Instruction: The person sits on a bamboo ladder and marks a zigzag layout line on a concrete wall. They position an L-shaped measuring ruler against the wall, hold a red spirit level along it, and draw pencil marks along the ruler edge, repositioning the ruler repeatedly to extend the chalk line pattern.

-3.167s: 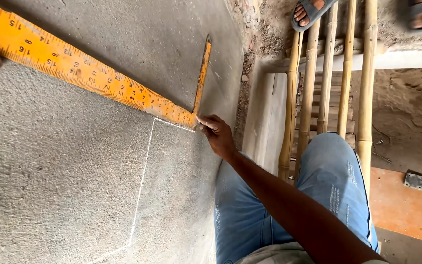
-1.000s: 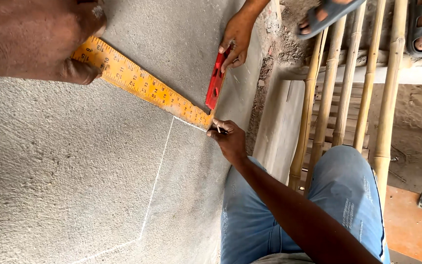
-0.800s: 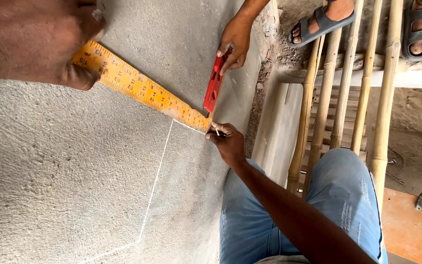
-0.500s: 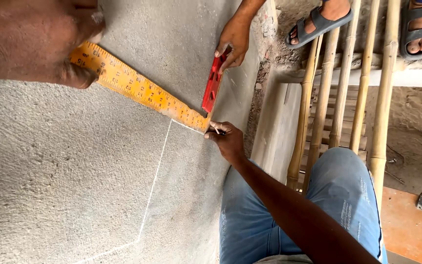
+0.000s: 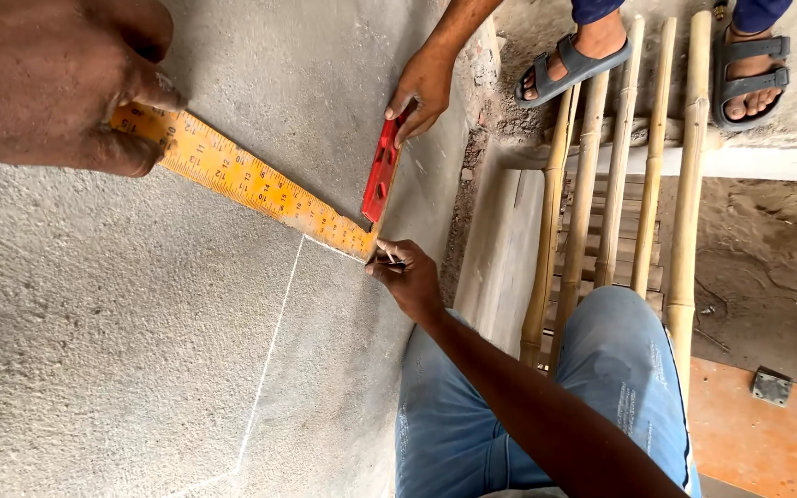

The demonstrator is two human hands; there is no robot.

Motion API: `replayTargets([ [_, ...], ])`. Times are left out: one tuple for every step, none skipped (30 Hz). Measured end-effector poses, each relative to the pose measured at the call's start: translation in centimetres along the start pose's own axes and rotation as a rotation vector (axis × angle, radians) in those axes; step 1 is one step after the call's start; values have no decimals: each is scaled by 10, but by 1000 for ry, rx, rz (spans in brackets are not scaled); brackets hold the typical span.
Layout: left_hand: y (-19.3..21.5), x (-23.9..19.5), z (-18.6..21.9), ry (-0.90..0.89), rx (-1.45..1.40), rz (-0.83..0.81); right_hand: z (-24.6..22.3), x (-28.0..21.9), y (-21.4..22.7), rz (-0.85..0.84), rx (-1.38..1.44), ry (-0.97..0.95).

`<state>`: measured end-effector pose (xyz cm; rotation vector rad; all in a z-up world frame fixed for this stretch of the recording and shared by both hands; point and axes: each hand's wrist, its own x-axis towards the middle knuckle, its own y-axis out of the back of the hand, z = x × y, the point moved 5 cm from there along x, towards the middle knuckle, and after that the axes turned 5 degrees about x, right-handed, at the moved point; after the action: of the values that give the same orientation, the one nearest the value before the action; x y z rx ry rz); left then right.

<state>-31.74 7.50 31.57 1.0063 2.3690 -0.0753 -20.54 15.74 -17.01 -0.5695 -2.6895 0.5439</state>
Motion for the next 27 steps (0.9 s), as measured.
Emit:
replayTargets([
  [34,20,17,1,-10,-6,-4,0,0,-21,-7,-10],
  [70,31,39,0,-22,-14,-7,-2,-1,-43,-14,-24],
  [67,30,41,-2,-26,-17,-5,-3,0,-46,-14,-28],
  [64,28,43,1,-36,-25,-2,-5,1,-33,-50,-42],
  [61,26,45,4,-45,-33,1,-6,2,-19,-87,-55],
  [59,24,45,6,-46,-41,-2,-8,5,-25,-82,-56],
  [56,21,45,13,-53,-50,-5,-11,8,-4,-80,-87],
  [54,18,44,20,-59,-58,-8,-12,12,18,-77,-117],
  [53,16,43,22,-57,-66,-1,-16,15,13,-72,-117],
  [51,14,42,28,-63,-73,6,-20,21,35,-121,-116],
  [50,12,41,35,-69,-80,12,-24,27,57,-170,-115],
  [49,11,41,35,-70,-82,22,-31,31,55,-169,-115],
  [48,11,41,41,-77,-85,30,-38,36,62,-226,-98],
  [48,12,42,48,-85,-85,39,-44,42,70,-284,-79],
  [48,12,42,49,-86,-84,55,-50,45,71,-286,-79],
  [48,13,42,53,-92,-85,74,-57,46,51,-221,-125],
  [48,13,42,57,-99,-85,92,-64,47,31,-156,-172],
  [49,15,42,56,-98,-80,89,-64,44,36,-158,-170],
  [50,18,41,61,-104,-77,92,-65,40,29,-47,-307],
  [51,21,41,66,-111,-71,95,-67,37,23,63,-441],
  [53,24,41,65,-111,-63,92,-65,37,29,58,-439],
  [54,26,41,70,-118,-59,88,-64,34,19,116,-419],
  [55,28,41,76,-125,-55,83,-62,31,9,173,-398],
  [56,29,40,76,-124,-52,80,-62,34,11,172,-396],
  [56,30,39,81,-131,-50,77,-62,34,-21,176,-404],
  [57,31,39,86,-137,-49,74,-63,35,-54,180,-412],
  [58,32,38,86,-136,-47,69,-65,39,-52,180,-411],
])
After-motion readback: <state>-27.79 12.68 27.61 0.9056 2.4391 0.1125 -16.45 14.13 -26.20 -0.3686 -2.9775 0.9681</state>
